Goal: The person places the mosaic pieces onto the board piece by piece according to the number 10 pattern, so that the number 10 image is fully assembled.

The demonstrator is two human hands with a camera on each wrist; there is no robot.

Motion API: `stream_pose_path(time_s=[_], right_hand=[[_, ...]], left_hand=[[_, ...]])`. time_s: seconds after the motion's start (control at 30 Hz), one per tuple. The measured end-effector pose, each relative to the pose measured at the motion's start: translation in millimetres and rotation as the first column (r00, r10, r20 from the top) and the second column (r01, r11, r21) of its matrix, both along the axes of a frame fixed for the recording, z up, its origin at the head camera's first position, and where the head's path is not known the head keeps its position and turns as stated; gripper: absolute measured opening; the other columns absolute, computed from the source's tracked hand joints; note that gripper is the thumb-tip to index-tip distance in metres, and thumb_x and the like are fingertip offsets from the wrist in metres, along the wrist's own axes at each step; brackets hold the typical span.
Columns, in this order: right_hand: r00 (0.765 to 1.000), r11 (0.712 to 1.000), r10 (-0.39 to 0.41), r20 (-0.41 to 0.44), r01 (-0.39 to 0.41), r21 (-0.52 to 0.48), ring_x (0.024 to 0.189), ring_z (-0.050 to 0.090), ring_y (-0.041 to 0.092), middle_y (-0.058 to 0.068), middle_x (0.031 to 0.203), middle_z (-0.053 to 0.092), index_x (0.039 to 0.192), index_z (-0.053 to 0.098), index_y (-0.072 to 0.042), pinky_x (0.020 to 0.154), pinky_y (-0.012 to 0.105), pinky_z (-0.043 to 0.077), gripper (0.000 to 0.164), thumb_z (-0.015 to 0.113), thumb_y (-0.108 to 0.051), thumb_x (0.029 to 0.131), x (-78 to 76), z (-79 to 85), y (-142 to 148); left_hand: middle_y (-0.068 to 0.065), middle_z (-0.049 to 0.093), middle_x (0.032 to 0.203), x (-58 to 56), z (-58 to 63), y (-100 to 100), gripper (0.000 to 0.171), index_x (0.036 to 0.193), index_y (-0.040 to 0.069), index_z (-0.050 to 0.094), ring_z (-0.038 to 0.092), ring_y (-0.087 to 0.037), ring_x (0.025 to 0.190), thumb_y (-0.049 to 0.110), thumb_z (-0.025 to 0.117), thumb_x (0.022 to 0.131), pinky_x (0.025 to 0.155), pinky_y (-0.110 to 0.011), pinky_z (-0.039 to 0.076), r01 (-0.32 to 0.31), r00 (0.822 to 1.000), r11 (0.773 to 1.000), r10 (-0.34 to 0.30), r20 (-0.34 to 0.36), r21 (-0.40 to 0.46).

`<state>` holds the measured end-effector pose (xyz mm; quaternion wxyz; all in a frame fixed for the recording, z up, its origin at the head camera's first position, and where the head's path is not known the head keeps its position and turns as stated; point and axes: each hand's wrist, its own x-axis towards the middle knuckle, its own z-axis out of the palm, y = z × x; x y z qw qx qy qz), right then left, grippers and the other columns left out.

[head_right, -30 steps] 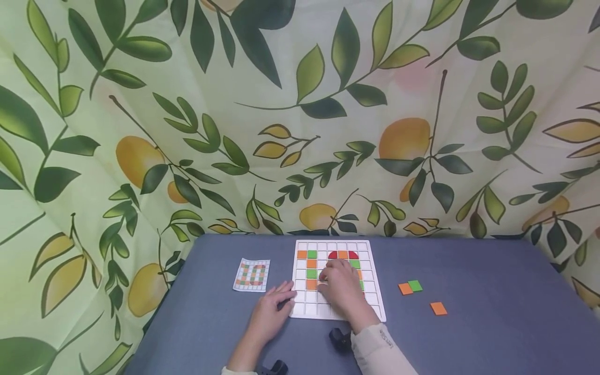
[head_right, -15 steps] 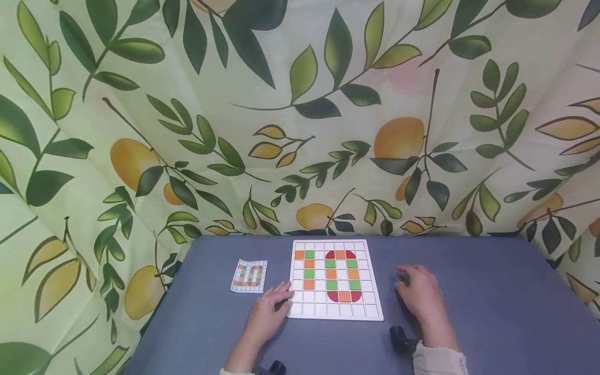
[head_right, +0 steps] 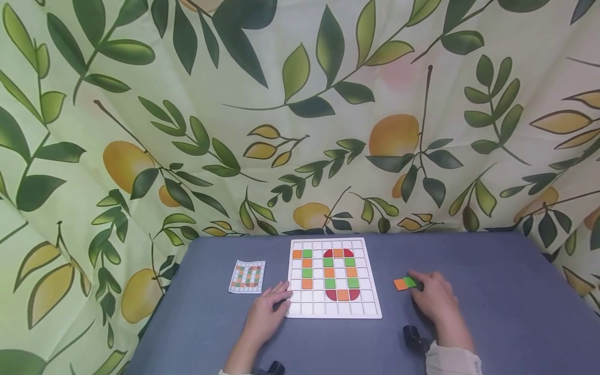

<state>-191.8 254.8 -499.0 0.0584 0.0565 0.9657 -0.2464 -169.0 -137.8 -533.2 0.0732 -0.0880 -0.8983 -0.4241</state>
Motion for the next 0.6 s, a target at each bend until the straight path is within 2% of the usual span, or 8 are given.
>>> stream_pose_path(time_s=[0.2,0.4,0.6], right_hand=[[0.998,0.998,-0.06,-0.018,0.06,-0.013,0.105,0.045,0.056,0.034,0.116,0.049,0.12,0.063,0.003,0.077,0.064,0.044,0.041,0.069,-0.023,0.088,0.3,-1.3,0.1],[0.994,0.994,-0.111,-0.026,0.111,-0.006,0.106,0.044,0.055,0.032,0.116,0.05,0.117,0.064,0.004,0.078,0.065,0.043,0.049,0.074,-0.031,0.085,0.6,-3.7,-0.4],[0.987,0.988,-0.151,-0.054,0.151,0.0,0.106,0.044,0.055,0.032,0.117,0.053,0.116,0.065,0.004,0.077,0.066,0.042,0.041,0.069,-0.026,0.088,1.3,-3.5,-2.0]], left_hand=[[-0.001,0.065,0.131,-1.0,0.5,-0.1,0.023,0.11,0.007,0.075,0.056,-0.021,0.13,0.008,0.069,0.088,0.117,-0.048,0.035,-0.004,1.0,1.0,0.004,0.029,0.007],[-0.002,0.065,0.132,-0.8,-1.0,-0.2,0.024,0.111,0.007,0.075,0.056,-0.022,0.13,0.007,0.068,0.088,0.116,-0.049,0.035,-0.001,0.999,1.0,0.001,0.036,0.001],[-0.001,0.064,0.132,-0.8,-1.8,0.0,0.024,0.112,0.008,0.075,0.055,-0.022,0.13,0.008,0.068,0.089,0.116,-0.05,0.035,-0.002,0.999,1.0,0.002,0.041,-0.003]])
